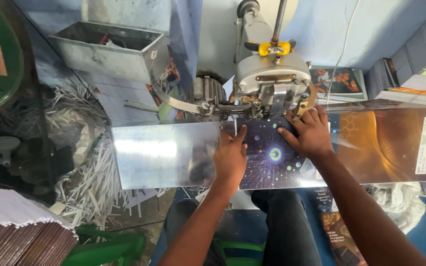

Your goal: The person repeatedly picks up a book cover, places it on a binding machine, and operates the machine to stitch the spine. They then remove the bound book and place it on a growing stack to the right. The cycle repeats with new covers taken from a stack on the left.

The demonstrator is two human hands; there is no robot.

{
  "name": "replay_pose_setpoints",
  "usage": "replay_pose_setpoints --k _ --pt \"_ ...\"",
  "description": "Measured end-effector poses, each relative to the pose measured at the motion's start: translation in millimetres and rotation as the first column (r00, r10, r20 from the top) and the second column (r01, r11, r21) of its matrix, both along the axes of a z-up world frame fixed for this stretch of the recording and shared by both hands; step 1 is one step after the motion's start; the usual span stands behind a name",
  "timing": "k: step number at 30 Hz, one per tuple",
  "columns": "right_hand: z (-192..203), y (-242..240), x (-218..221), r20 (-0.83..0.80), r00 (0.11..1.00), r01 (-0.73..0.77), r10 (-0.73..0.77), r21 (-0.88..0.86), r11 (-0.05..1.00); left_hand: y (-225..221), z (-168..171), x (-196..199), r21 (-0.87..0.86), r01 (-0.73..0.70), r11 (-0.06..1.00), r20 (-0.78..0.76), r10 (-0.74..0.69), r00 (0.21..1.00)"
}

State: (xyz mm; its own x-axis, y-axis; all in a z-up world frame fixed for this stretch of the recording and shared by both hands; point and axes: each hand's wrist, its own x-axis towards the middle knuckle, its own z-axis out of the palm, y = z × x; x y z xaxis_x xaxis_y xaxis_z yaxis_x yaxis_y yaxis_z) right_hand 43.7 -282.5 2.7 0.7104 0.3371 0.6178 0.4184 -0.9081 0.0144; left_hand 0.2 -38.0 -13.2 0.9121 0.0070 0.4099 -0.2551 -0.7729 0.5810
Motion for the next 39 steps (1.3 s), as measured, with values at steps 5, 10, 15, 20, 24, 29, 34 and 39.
replay_pose_setpoints --k 5,10,15,20,24,29,34,39 --pt "-5 -16 1 -0.01 1.0 0.012 -0.012 0.002 1.0 -11 -7 1 -0.04 -0.003 0.999 0.028 0.004 1.0" --pt "-7 -25 3 -0.045 0.997 0.06 -0.061 -0.034 0.998 -16 -4 1 -0.065 0.026 0.998 0.047 -0.023 0.999" --pt "-8 -34 3 -0.022 1.0 0.011 -0.011 0.004 1.0 -22 3 1 -0.109 0.055 0.992 -0.01 -0.056 0.998" --pt "-5 -33 2 -0.027 0.999 0.026 -0.026 -0.014 1.0 -22 5 1 -0.093 0.041 0.995 -0.056 -0.046 0.997" --pt "1 -35 0 -0.08 0.997 -0.012 0.015 0.031 0.999 -23 1 1 -0.1 0.043 0.994 -0.007 -0.044 0.999" --pt "32 -54 18 -0.495 0.869 0.049 -0.031 0.024 0.998 -23 -2 2 -0.076 0.039 0.996 0.033 -0.037 0.999" --pt "60 -97 42 -0.803 0.545 0.127 -0.242 -0.206 0.97 -25 -7 2 -0.038 0.014 0.999 -0.029 -0.015 0.999" --pt "54 -138 53 -0.85 0.42 0.202 -0.318 -0.254 0.946 -31 -12 4 -0.015 0.0 1.0 0.016 0.0 1.0"
